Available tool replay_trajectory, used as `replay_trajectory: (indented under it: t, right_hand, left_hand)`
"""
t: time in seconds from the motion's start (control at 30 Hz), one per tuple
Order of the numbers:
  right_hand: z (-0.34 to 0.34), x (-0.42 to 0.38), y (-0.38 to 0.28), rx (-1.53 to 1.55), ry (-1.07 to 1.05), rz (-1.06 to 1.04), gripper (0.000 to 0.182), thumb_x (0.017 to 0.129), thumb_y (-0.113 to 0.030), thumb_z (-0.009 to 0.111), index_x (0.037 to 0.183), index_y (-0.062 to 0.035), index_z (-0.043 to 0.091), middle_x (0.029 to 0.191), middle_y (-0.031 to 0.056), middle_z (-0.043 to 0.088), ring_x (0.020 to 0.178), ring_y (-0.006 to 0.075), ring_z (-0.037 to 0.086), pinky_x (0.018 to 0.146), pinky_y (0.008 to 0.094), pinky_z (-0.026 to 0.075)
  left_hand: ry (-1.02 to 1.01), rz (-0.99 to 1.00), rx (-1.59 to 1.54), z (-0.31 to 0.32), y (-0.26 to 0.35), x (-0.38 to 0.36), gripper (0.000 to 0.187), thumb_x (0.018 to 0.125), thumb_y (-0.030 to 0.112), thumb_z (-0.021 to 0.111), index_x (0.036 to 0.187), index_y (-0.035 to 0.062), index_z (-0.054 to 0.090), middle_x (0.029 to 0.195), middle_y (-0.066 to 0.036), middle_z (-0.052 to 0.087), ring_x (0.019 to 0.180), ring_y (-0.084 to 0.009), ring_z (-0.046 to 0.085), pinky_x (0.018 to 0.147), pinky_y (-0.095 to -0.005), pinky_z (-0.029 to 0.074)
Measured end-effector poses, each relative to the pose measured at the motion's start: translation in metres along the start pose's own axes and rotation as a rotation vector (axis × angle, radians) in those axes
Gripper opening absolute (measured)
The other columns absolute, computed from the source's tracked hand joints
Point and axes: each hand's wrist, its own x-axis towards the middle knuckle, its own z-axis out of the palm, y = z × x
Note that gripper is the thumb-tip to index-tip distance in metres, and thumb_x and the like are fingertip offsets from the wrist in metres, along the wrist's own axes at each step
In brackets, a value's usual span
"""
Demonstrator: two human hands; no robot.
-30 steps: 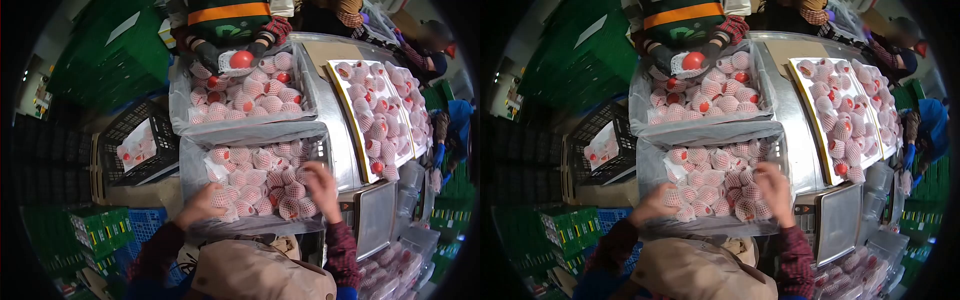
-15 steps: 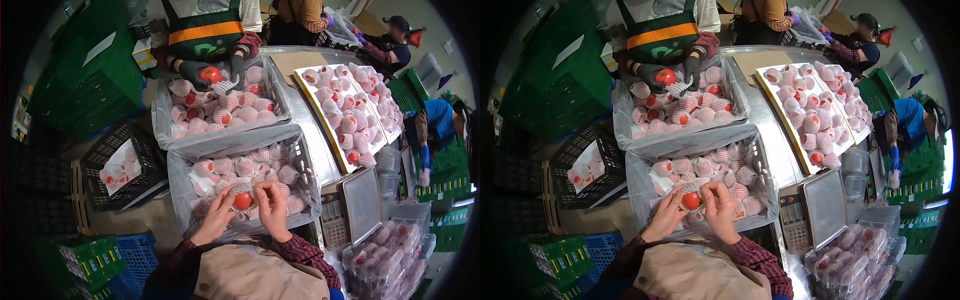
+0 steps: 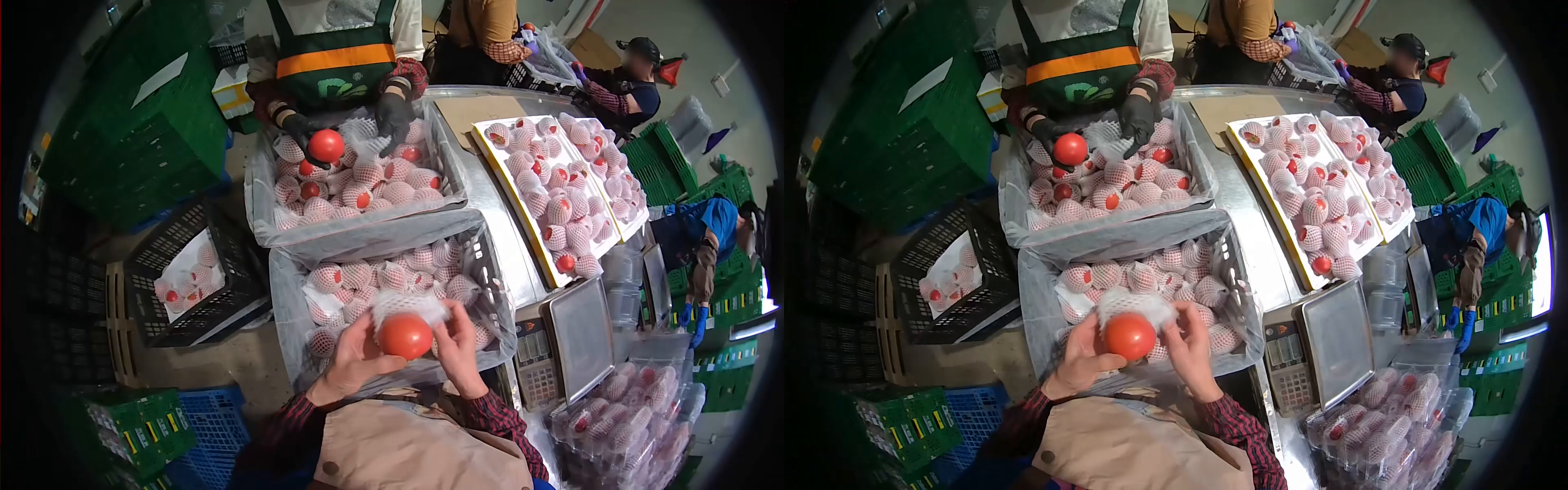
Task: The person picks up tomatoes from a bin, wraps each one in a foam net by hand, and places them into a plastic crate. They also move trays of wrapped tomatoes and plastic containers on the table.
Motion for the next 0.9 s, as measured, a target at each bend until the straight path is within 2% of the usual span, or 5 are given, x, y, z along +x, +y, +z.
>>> replay_trajectory:
  t: [0.2, 0.3, 0.5, 0.73, 0.9]
  right_hand:
    - [0.011, -0.012, -0.065, -0.227, -0.236, -0.244, 0.043, 0.096, -0.012, 0.069, 0.135, -0.0023, 0.052, 0.124, 0.0109, 0.059, 0.114, 0.0180, 0.060, 0.093, 0.0325, 0.053]
    - [0.009, -0.011, -0.061, -0.194, -0.312, -0.171, 0.047, 0.098, -0.019, 0.067, 0.138, -0.0030, 0.049, 0.133, 0.0133, 0.055, 0.116, 0.0209, 0.061, 0.096, 0.0350, 0.053]
    - [-0.002, -0.010, -0.049, 0.882, -0.363, 0.400, 0.053, 0.108, -0.042, 0.048, 0.147, -0.0075, 0.038, 0.134, 0.0198, 0.055, 0.106, 0.0327, 0.068, 0.076, 0.0358, 0.062]
    - [-0.002, -0.012, -0.030, 0.945, -0.403, 0.553, 0.050, 0.108, -0.049, 0.044, 0.136, -0.0082, 0.044, 0.104, 0.0172, 0.068, 0.071, 0.0286, 0.073, 0.060, 0.0320, 0.061]
    - [-0.001, -0.016, -0.049, 0.545, -0.338, 0.476, 0.045, 0.108, -0.051, 0.043, 0.121, -0.0084, 0.047, 0.094, 0.0133, 0.069, 0.065, 0.0237, 0.071, 0.054, 0.0283, 0.056]
  left_hand:
    - [0.186, 0.298, 1.018, -0.005, -0.009, 0.003, 0.072, 0.071, 0.015, 0.091, 0.133, -0.0012, 0.058, 0.127, -0.019, 0.065, 0.118, -0.0323, 0.063, 0.105, -0.0416, 0.048]
    - [0.171, 0.292, 1.103, 0.001, -0.002, 0.000, 0.069, 0.073, 0.015, 0.090, 0.132, -0.0017, 0.058, 0.128, -0.017, 0.064, 0.120, -0.0293, 0.063, 0.105, -0.0398, 0.047]
    - [0.156, 0.194, 0.564, -0.014, 0.004, 0.001, 0.071, 0.080, 0.018, 0.087, 0.139, -0.0032, 0.054, 0.134, -0.015, 0.063, 0.124, -0.0244, 0.061, 0.107, -0.0370, 0.046]
    - [-0.004, 0.106, 0.782, -0.020, 0.002, -0.002, 0.074, 0.080, -0.001, 0.084, 0.144, -0.0039, 0.046, 0.142, -0.012, 0.054, 0.131, -0.0195, 0.053, 0.111, -0.0357, 0.044]
    - [0.013, 0.160, 0.789, -0.018, -0.005, -0.001, 0.069, 0.083, 0.019, 0.087, 0.138, -0.0028, 0.053, 0.131, -0.015, 0.064, 0.118, -0.0245, 0.064, 0.103, -0.0368, 0.049]
